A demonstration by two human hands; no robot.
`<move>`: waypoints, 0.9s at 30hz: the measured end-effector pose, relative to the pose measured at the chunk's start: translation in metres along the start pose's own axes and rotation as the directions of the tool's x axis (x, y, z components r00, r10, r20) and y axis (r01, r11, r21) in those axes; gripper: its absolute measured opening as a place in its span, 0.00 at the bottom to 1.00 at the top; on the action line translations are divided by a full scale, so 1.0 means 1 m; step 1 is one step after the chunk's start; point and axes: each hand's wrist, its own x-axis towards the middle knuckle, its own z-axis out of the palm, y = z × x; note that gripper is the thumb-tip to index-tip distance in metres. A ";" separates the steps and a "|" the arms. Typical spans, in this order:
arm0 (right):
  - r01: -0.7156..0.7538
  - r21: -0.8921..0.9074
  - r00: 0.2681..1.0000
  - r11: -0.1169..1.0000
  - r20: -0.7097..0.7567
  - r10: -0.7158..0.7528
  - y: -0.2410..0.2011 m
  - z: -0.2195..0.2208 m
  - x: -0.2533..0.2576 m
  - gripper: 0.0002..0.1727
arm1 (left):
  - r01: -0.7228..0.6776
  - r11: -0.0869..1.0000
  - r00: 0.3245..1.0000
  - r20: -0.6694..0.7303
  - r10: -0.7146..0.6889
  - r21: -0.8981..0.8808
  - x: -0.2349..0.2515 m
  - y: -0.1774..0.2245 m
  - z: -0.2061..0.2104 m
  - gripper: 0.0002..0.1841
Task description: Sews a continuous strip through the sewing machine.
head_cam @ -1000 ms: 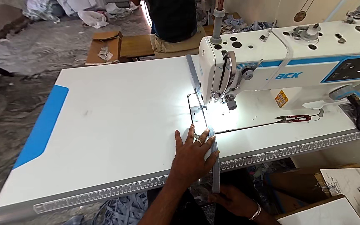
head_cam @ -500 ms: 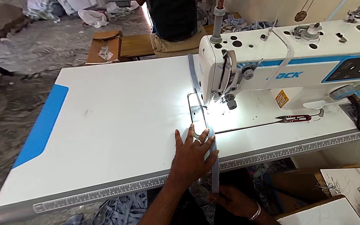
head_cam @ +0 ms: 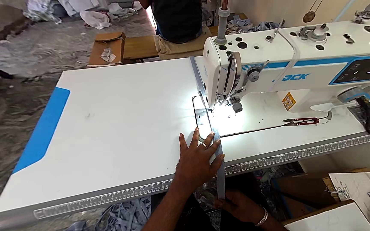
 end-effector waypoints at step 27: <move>0.004 -0.038 1.000 0.999 0.002 -0.004 0.001 0.000 0.000 0.18 | 0.000 1.000 1.000 -0.006 0.000 0.006 0.000 0.000 0.000 0.29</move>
